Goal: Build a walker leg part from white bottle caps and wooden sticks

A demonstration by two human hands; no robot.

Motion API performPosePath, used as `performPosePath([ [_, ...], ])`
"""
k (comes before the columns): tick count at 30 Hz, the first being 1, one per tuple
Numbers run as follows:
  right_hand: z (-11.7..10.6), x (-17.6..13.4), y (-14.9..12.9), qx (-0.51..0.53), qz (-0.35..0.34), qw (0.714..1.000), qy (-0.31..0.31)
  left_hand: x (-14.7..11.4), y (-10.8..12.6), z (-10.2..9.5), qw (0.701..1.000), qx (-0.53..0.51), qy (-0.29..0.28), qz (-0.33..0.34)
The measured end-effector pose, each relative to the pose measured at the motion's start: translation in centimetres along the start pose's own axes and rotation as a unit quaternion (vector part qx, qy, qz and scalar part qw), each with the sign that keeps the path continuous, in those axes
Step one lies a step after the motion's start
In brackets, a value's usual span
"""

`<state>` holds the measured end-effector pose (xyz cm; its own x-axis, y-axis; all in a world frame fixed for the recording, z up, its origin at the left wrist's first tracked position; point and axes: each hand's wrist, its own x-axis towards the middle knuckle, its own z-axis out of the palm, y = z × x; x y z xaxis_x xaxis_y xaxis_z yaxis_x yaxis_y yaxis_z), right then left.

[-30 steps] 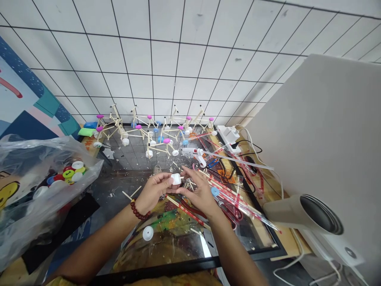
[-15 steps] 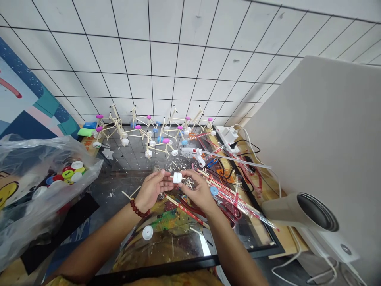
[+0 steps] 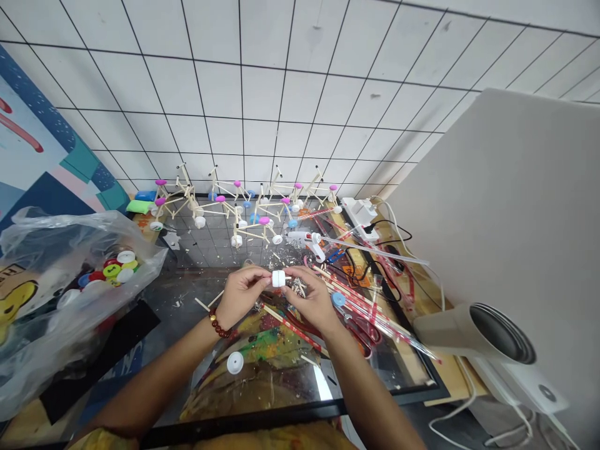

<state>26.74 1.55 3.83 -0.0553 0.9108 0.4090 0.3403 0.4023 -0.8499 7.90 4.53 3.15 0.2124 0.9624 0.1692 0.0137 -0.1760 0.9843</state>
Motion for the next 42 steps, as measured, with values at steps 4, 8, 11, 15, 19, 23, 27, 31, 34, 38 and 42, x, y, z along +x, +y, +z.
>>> performPosePath([
  [4,-0.1,-0.2,0.6,0.013,0.025,1.000,0.003,-0.1,-0.1,-0.2,1.000,0.008,0.017,-0.021],
  [8,-0.3,-0.1,0.3,-0.027,-0.006,1.000,0.010,-0.2,0.4,-0.1,0.999,0.034,0.028,-0.003],
  [11,-0.5,0.0,-0.2,-0.068,-0.024,0.997,0.021,-0.4,0.7,0.2,0.999,0.045,0.023,0.016],
  [15,-0.7,0.1,-0.5,-0.075,-0.033,0.996,0.045,-0.6,0.7,0.4,1.000,-0.010,-0.011,-0.014],
  [19,-0.8,0.1,-0.7,-0.076,-0.041,0.995,0.042,-0.6,0.5,0.3,1.000,-0.003,0.001,-0.011],
  [23,-0.6,0.1,-0.8,-0.081,-0.047,0.995,0.040,-0.7,0.6,0.2,1.000,0.002,0.016,0.014],
  [27,-0.3,-0.1,-0.9,-0.073,-0.043,0.996,0.041,-0.9,0.5,0.6,0.998,0.018,0.046,0.037],
  [31,0.0,-0.2,-0.8,-0.063,-0.045,0.996,0.047,-1.2,0.2,1.0,0.998,-0.013,0.061,0.033],
  [34,0.1,-0.2,-0.5,-0.046,-0.022,0.998,0.043,-1.4,0.5,1.3,0.997,-0.056,0.058,-0.010],
  [38,-0.1,-0.3,-0.1,-0.005,0.025,0.999,0.027,-1.6,1.2,1.6,0.993,-0.100,0.025,-0.054],
  [42,-0.5,-0.3,-0.4,-0.068,-0.010,0.997,0.024,-1.7,1.2,1.4,0.998,-0.062,-0.001,-0.015],
])
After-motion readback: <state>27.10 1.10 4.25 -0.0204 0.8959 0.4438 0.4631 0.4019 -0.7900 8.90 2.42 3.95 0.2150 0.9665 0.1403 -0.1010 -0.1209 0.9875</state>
